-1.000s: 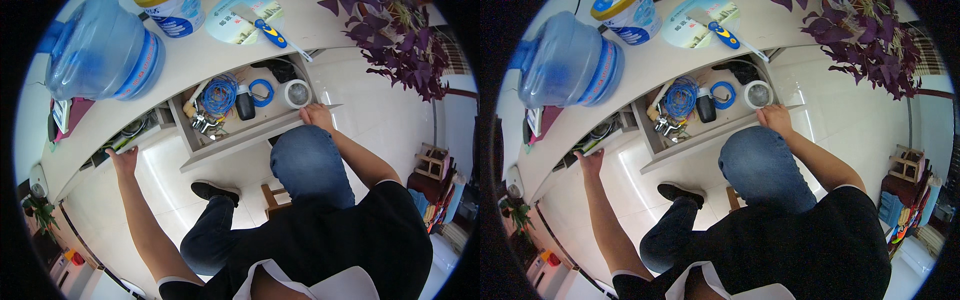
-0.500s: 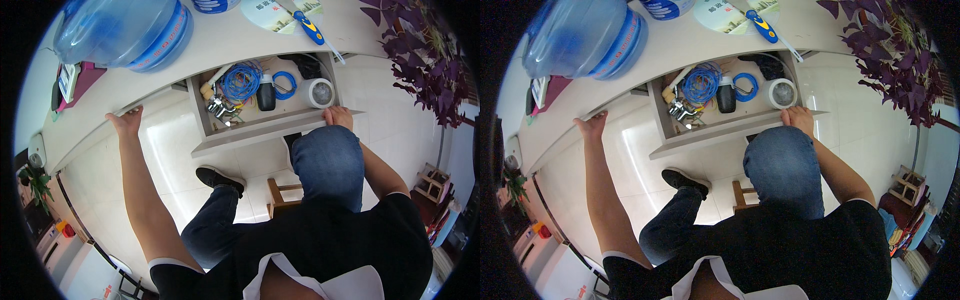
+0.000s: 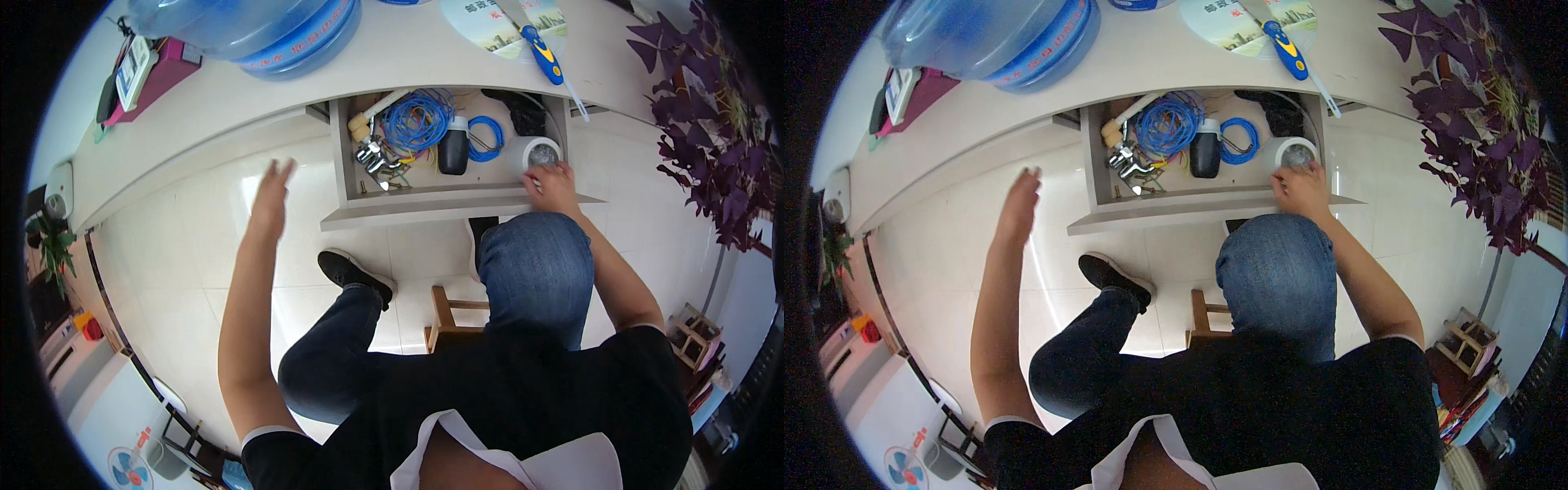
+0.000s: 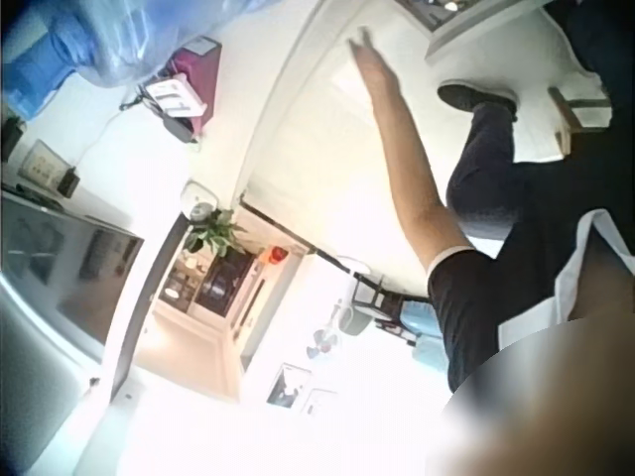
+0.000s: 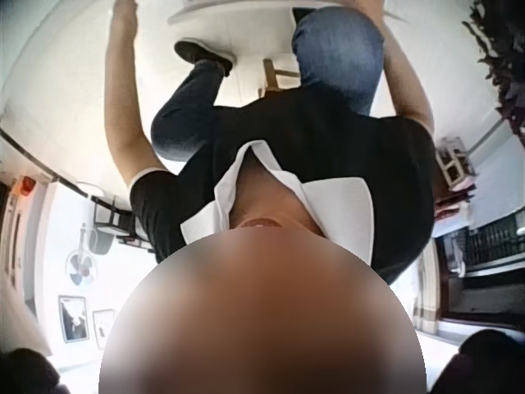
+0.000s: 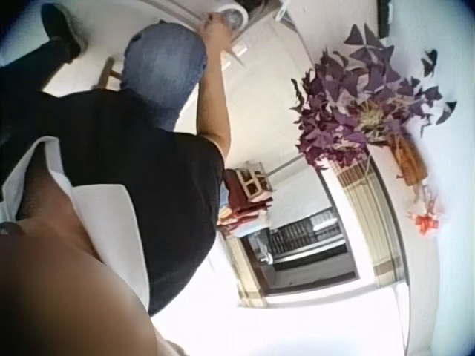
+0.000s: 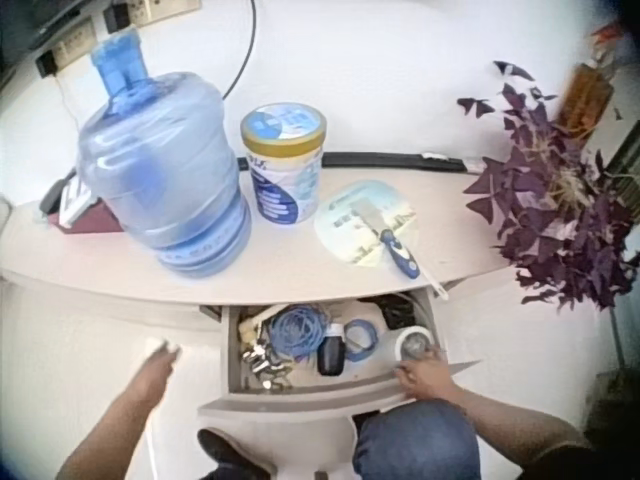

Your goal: The person sits on the floor and assembles a metal shower hose with a shower head and a connector. They unwrap the parts from bubble wrap, screw the components together, and then place the assembled hose into a drawer.

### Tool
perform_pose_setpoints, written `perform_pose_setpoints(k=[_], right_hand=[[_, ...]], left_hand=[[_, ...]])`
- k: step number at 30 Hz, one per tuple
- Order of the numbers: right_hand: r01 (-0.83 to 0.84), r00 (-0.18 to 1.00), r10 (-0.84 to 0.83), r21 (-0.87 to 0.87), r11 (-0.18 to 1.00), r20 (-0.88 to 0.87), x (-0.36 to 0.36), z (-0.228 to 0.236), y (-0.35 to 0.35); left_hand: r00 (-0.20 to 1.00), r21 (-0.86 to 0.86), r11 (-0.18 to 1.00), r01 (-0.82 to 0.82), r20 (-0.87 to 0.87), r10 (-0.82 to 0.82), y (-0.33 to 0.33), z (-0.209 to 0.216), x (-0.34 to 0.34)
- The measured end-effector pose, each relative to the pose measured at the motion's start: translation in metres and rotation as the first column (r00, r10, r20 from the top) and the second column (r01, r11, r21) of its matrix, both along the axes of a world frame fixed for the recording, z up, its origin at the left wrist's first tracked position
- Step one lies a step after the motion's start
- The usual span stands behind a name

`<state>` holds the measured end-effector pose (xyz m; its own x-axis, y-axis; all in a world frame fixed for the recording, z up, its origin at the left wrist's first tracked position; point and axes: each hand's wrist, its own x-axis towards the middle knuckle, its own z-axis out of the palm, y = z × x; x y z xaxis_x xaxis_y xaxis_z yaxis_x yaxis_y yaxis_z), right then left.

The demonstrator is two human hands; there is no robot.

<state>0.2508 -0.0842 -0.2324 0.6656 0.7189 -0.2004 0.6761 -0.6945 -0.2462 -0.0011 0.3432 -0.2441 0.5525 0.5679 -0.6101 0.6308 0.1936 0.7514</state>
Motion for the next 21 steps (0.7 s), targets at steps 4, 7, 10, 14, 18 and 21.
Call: perform_pose_setpoints(k=[4,7,10,14,18,21], right_hand=[[-0.167,0.974,0.181,0.113,0.98,-0.134,0.017,-0.017,0.067],[-0.443,0.896,0.434,0.247,0.862,0.095,0.023,-0.045,0.118],[-0.624,0.78,0.607,0.118,0.772,0.152,0.024,-0.073,0.158],[-0.728,0.663,0.718,-0.043,0.685,0.211,0.03,-0.108,0.18],[-0.726,0.668,0.74,-0.15,0.671,0.077,0.028,-0.121,0.185],[-0.676,0.715,0.698,-0.21,0.706,0.044,0.017,-0.113,0.183]], left_hand=[[0.99,-0.138,0.981,0.139,-0.011,-0.142,-0.097,0.118,0.004],[0.988,-0.207,0.975,0.078,0.147,-0.047,-0.137,0.161,0.0],[0.957,-0.255,0.967,-0.021,0.273,0.093,-0.165,0.179,-0.002],[0.957,-0.183,0.971,-0.153,0.219,0.192,-0.168,0.163,0.004],[0.943,-0.086,0.976,-0.201,0.252,0.216,-0.153,0.15,0.006],[0.932,-0.093,0.972,-0.217,0.276,0.235,-0.148,0.148,0.005]])
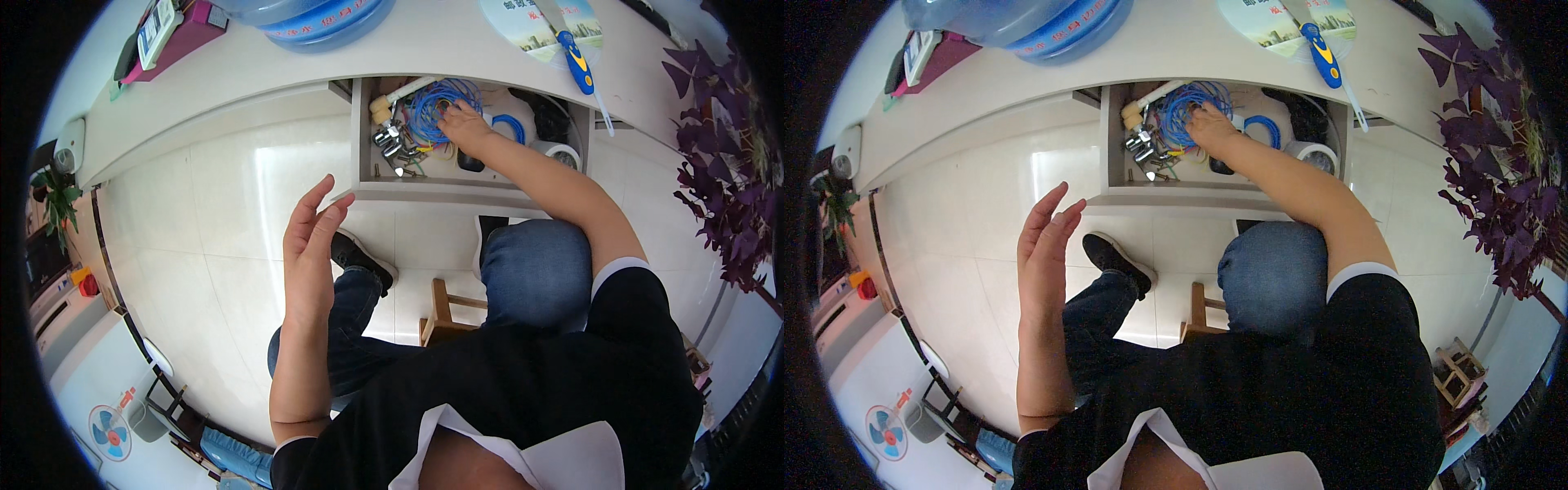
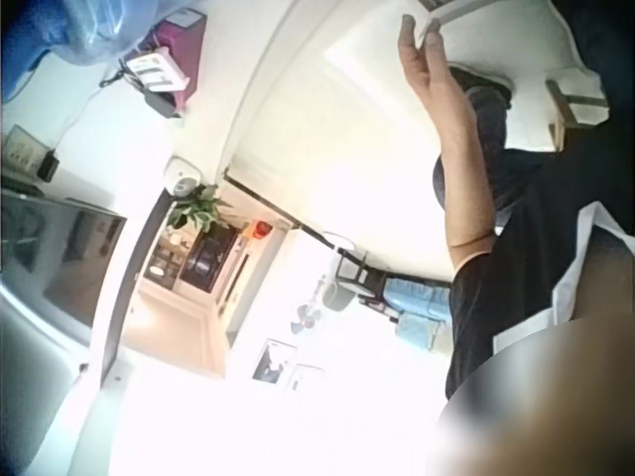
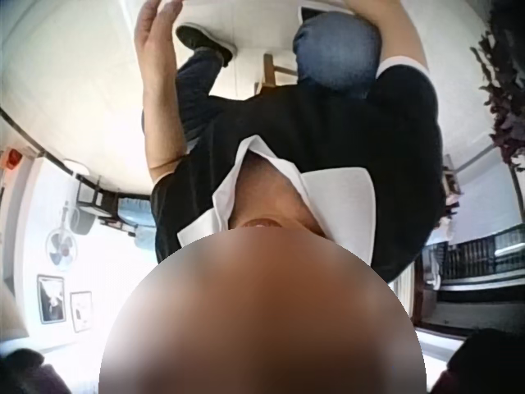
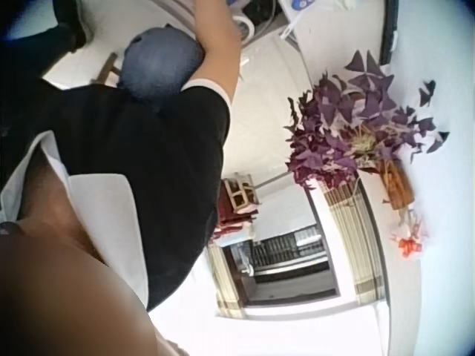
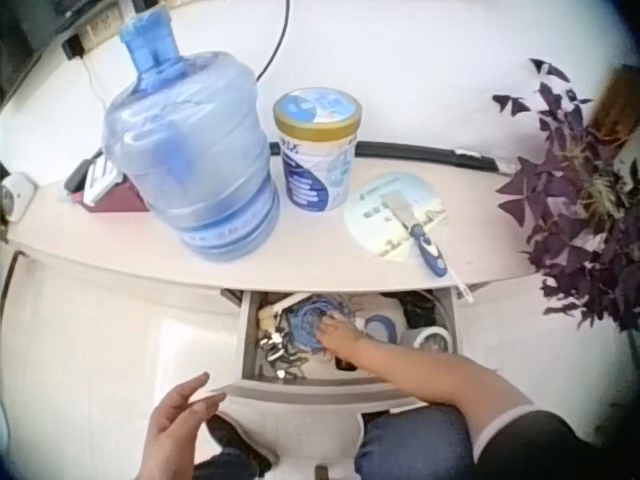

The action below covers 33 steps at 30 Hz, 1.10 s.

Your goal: The person sits on the floor and assembles a metal shower hose with a shower head and a connector. They unwrap the parts from bubble wrap, screw the components together, and then place the assembled hose into a drawer.

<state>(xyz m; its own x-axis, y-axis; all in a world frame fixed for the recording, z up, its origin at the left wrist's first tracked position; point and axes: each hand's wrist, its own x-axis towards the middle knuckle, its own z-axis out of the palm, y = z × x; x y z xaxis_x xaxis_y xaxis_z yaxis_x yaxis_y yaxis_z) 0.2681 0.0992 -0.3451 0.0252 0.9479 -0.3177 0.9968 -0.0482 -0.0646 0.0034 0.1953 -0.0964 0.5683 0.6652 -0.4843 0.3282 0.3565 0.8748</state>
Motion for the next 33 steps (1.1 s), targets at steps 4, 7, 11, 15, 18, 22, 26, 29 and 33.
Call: perform_pose_setpoints(k=[4,7,11,15,18,22,26,29,33], right_hand=[[0.014,1.0,-0.012,-0.112,0.994,0.014,0.0,0.017,-0.001],[0.025,1.0,-0.016,-0.409,0.912,0.025,-0.004,0.043,0.011],[0.052,0.992,-0.112,-0.612,0.789,-0.06,-0.006,0.079,0.04],[0.156,0.982,-0.15,0.048,0.987,-0.112,-0.002,0.029,0.052],[0.085,0.995,-0.072,0.206,0.975,-0.07,0.005,0.005,0.075],[0.345,0.874,-0.348,-0.073,0.936,-0.34,0.015,-0.012,0.095],[0.298,0.921,-0.319,-0.126,0.946,-0.225,0.022,-0.009,0.094],[0.287,0.89,-0.349,-0.232,0.929,-0.294,0.018,0.029,0.079],[0.333,0.908,-0.351,-0.113,0.936,-0.228,-0.003,0.069,0.041]], left_hand=[[1.0,-0.033,0.999,-0.011,-0.008,0.011,0.0,-0.002,-0.005],[1.0,-0.072,0.997,-0.011,-0.013,0.011,0.0,-0.001,-0.007],[0.999,-0.086,0.996,0.019,-0.031,-0.022,-0.001,0.001,-0.009],[0.999,-0.102,0.994,0.032,-0.005,-0.033,0.0,-0.001,-0.009],[1.0,-0.106,0.994,0.02,-0.008,-0.021,0.001,-0.001,-0.007],[0.999,-0.085,0.996,0.027,-0.019,-0.029,0.002,-0.003,-0.009],[0.998,-0.041,0.998,0.037,-0.05,-0.039,0.006,-0.002,-0.013],[0.999,-0.027,0.999,0.032,-0.034,-0.033,0.008,-0.001,-0.017],[0.999,-0.004,0.999,0.032,-0.033,-0.032,0.01,0.007,-0.018]])
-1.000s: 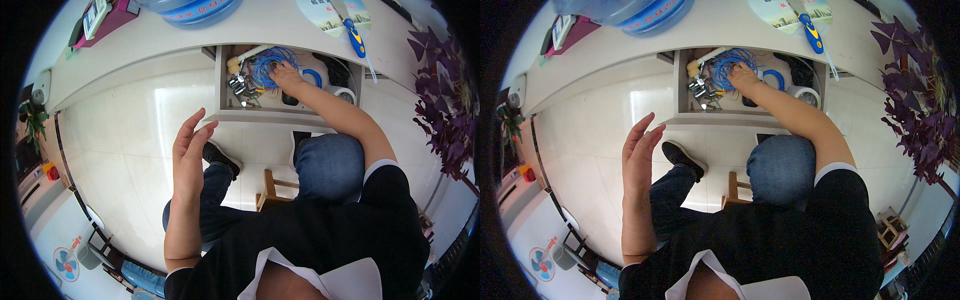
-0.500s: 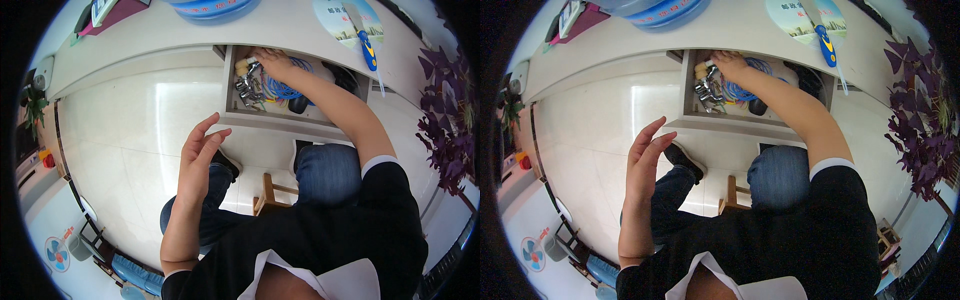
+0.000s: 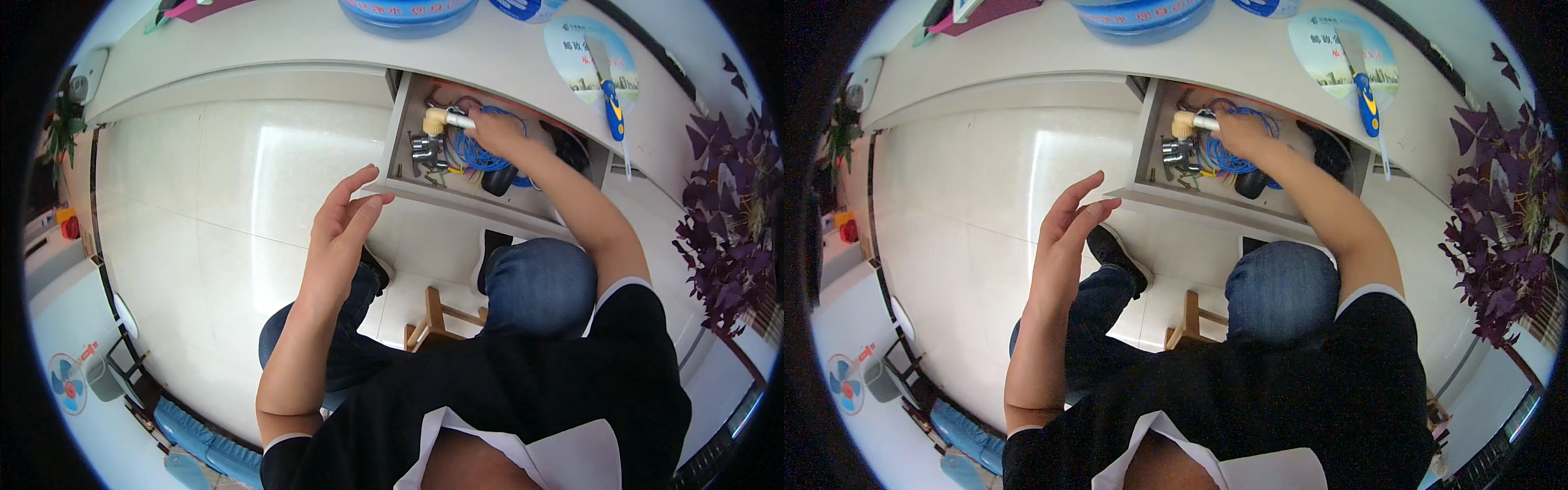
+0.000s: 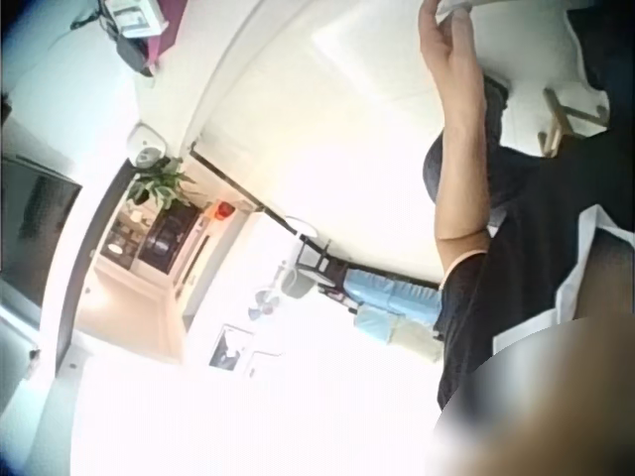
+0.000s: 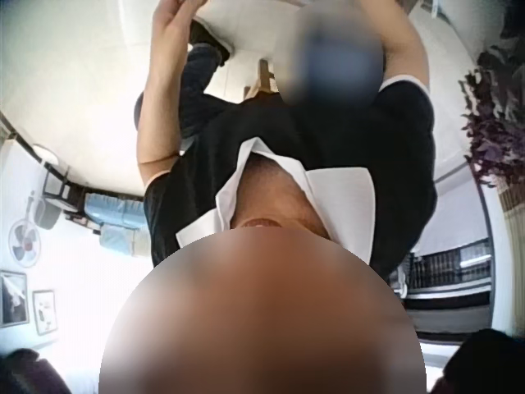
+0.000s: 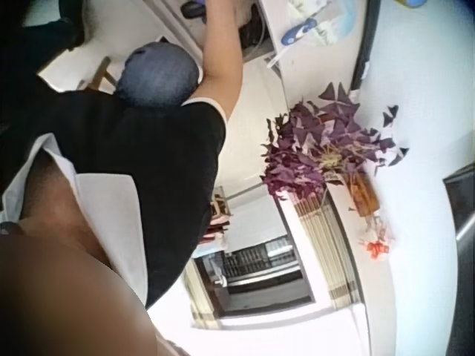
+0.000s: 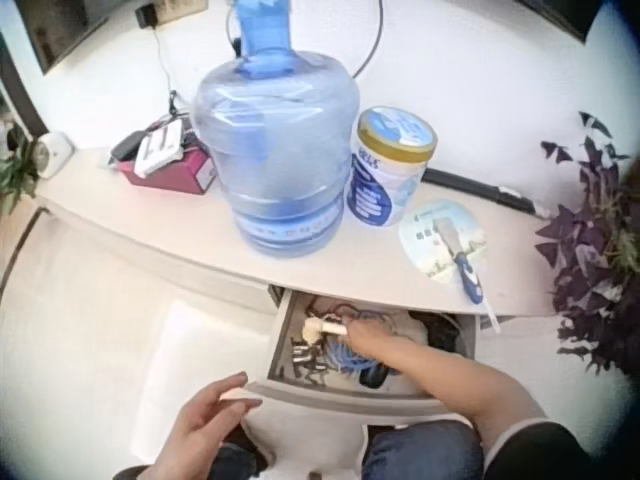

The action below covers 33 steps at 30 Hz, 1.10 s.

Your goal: The person sits on the floor and assembles a metal shower hose with a shower head and a connector. They unwrap the parts from bubble wrap, screw the components together, and then place the assembled hose into a drawer.

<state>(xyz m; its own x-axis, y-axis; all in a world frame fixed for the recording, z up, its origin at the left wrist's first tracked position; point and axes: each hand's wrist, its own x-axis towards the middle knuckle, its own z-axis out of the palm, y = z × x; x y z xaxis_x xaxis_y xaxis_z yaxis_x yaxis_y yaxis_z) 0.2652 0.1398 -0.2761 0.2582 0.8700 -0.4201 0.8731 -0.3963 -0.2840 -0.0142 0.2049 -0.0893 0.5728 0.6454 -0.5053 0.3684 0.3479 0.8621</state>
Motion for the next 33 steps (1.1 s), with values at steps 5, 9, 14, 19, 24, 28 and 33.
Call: perform_pose_setpoints(k=[5,9,14,19,24,28,33], right_hand=[[0.09,0.995,-0.086,0.095,0.991,-0.052,-0.026,0.04,-0.038],[0.14,0.99,-0.134,0.176,0.974,-0.046,-0.028,0.079,-0.056],[0.274,0.933,-0.179,0.293,0.916,-0.312,-0.016,0.124,-0.065],[0.51,0.57,-0.203,0.149,0.847,-0.796,-0.024,0.178,-0.05],[0.552,0.303,-0.179,0.02,0.834,-0.936,-0.056,0.224,-0.023],[0.531,0.279,-0.178,-0.003,0.847,-0.944,-0.082,0.239,-0.013],[0.494,0.205,-0.206,-0.08,0.866,-0.957,-0.104,0.249,-0.01]], left_hand=[[0.998,0.009,0.999,-0.036,0.056,0.036,0.009,-0.004,-0.005],[0.997,0.008,0.998,-0.062,0.05,0.062,0.014,0.004,-0.007],[0.986,0.077,0.989,-0.128,0.115,0.118,0.025,-0.015,-0.006],[0.934,0.071,0.96,-0.272,0.259,0.246,0.036,-0.021,0.0],[0.758,-0.174,0.968,-0.179,0.603,0.249,0.048,0.006,-0.001],[0.866,0.12,0.984,-0.129,0.497,0.052,0.05,0.025,-0.005],[0.865,0.072,0.951,-0.299,0.44,0.239,0.058,0.022,-0.009]])
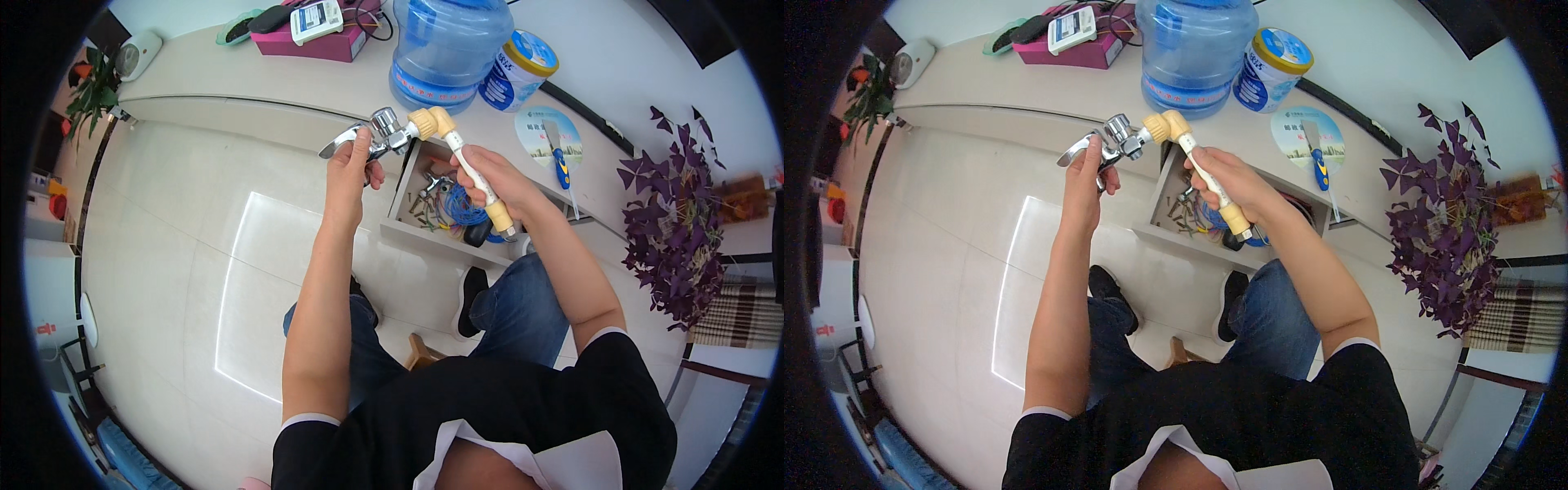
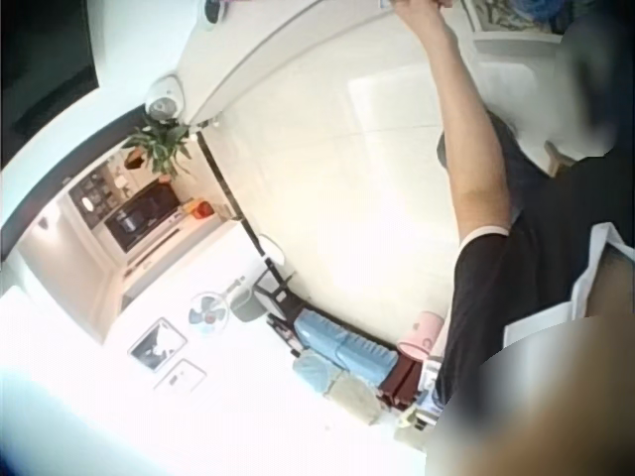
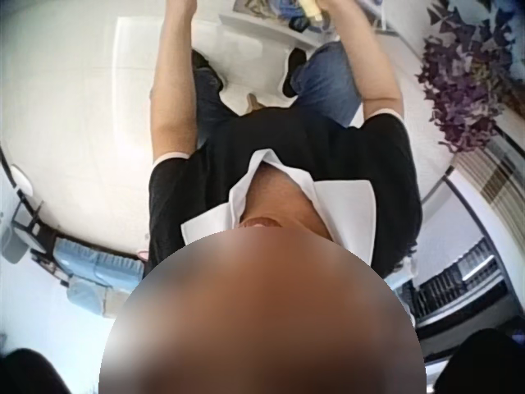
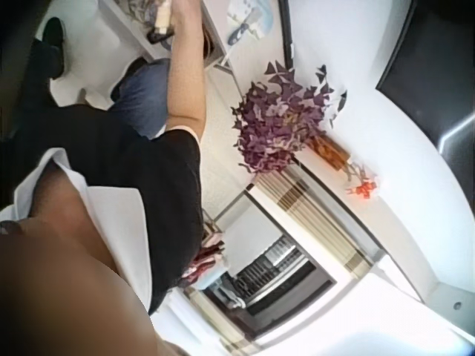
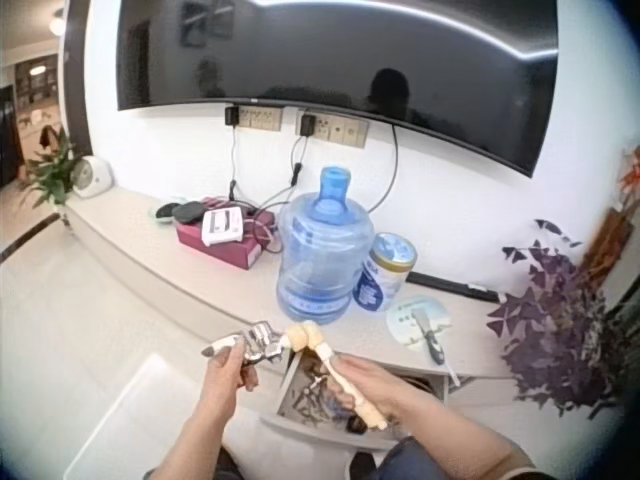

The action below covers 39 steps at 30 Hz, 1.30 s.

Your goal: The person sits on the floor and assembles a metal shower hose with a shower head and a connector. They unwrap the parts from bubble wrap, screw the components together, and then place the assembled hose into a drawer.

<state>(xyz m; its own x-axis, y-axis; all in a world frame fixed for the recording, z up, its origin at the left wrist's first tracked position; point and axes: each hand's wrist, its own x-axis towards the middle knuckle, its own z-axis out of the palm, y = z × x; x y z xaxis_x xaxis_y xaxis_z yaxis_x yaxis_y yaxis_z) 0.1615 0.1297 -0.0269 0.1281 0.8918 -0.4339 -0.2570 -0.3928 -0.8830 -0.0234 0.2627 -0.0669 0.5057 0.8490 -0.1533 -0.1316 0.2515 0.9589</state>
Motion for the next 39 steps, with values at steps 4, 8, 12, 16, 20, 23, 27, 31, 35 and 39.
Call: perform_pose_setpoints(k=[4,8,12,16,20,23,27,31,35,39], right_hand=[[0.009,1.0,-0.011,-0.058,0.998,-0.029,-0.011,-0.012,-0.002],[0.03,0.984,-0.036,0.036,0.999,0.175,-0.019,-0.023,-0.004],[0.051,0.964,-0.067,0.066,0.996,0.259,-0.021,-0.025,-0.003],[0.069,0.951,-0.09,0.08,0.994,0.296,-0.02,-0.036,-0.005],[0.078,0.945,-0.103,0.092,0.993,0.311,-0.02,-0.036,-0.007],[0.073,0.935,-0.101,0.094,0.993,0.34,-0.02,-0.035,-0.006],[0.049,0.936,-0.068,0.061,0.997,0.346,-0.016,-0.026,-0.005],[-0.003,0.923,-0.03,0.084,0.996,0.384,-0.017,-0.018,-0.004],[-0.002,0.873,-0.054,0.115,0.993,0.485,-0.023,-0.022,-0.003],[-0.065,0.739,-0.043,0.135,0.989,0.672,-0.021,-0.024,-0.003]], left_hand=[[0.996,0.007,0.999,-0.036,-0.081,0.037,0.001,-0.001,-0.002],[0.987,0.044,0.998,-0.054,-0.152,0.06,0.0,-0.002,-0.001],[0.981,0.067,0.992,-0.11,-0.154,0.119,-0.002,-0.002,0.001],[0.972,0.077,0.99,-0.119,-0.193,0.132,-0.003,-0.007,0.004],[0.971,0.061,0.993,-0.105,-0.211,0.116,-0.006,-0.005,0.005],[0.982,0.041,0.998,-0.04,-0.185,0.047,-0.003,-0.005,0.002],[0.997,-0.072,0.997,-0.035,-0.078,0.03,-0.005,0.001,0.005],[0.995,-0.007,1.0,0.029,-0.096,-0.03,0.002,-0.002,0.0],[0.993,-0.076,0.997,0.016,-0.112,-0.025,0.002,-0.003,-0.002],[0.997,-0.091,0.996,0.021,-0.069,-0.027,-0.001,-0.013,-0.002]])
